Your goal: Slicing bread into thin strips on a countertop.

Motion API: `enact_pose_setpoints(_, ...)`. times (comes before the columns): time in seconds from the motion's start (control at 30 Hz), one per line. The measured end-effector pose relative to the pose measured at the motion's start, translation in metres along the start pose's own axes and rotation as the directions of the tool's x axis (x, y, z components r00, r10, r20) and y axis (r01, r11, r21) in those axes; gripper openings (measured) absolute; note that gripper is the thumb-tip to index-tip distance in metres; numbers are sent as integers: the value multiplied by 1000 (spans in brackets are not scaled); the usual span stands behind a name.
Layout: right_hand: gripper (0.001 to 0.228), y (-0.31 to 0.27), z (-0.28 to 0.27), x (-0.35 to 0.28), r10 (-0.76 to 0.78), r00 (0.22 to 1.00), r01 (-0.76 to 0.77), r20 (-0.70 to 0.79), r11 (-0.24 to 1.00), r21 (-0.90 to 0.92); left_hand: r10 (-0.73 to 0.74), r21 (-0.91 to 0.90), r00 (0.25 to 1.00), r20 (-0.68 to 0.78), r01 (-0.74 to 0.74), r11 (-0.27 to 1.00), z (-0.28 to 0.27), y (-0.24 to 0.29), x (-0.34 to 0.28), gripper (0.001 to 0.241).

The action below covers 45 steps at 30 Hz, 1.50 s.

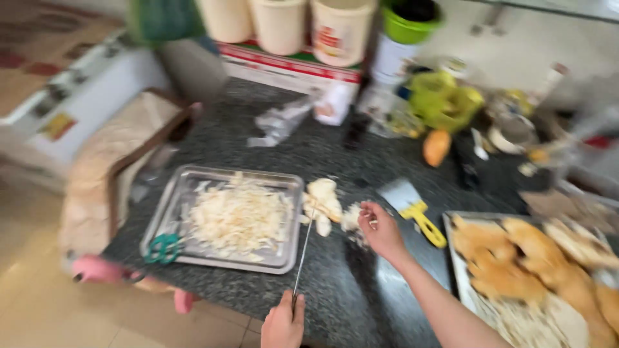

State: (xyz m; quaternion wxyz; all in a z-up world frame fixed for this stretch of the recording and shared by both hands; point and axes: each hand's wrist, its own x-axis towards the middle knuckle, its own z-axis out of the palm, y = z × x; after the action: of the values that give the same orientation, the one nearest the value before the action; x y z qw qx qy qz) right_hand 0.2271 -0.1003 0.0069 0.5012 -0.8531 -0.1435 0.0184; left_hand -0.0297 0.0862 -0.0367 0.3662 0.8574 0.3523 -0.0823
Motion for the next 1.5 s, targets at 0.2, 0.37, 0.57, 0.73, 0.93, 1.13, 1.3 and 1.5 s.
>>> enact_pose_setpoints(0.2,52,-21,49,97,-221,921,338,322,863,-376,-156,42,981,-118,162,986,-3,-26,22,30)
enact_pose_setpoints(0.37,71,-16,74,140,-119,824,459,554,713,-530,-154,-43,974,-167,149,988,29,-48,29,29)
enact_pose_setpoints(0.57,76,-73,66,130,178,710,438,681,646,-625,-238,98,968,-74,245,965,11,-34,11,29)
enact_pose_setpoints(0.73,73,-58,58,142,92,727,497,680,612,-615,-150,21,988,-44,151,988,-9,-15,5,24)
enact_pose_setpoints(0.93,47,-45,39,138,-52,789,506,613,621,-598,-117,70,990,-84,123,990,-5,-7,10,25)
enact_pose_setpoints(1.13,19,-34,-1,117,-69,867,282,493,884,-372,-39,39,999,-10,39,998,-16,0,11,25)
enact_pose_setpoints(1.3,16,41,-63,63,49,962,-43,270,999,-26,82,8,997,10,-83,997,-17,5,-1,31)
enact_pose_setpoints(1.5,19,84,-113,-35,397,903,-419,163,897,138,215,57,957,193,-230,972,-14,31,-20,32)
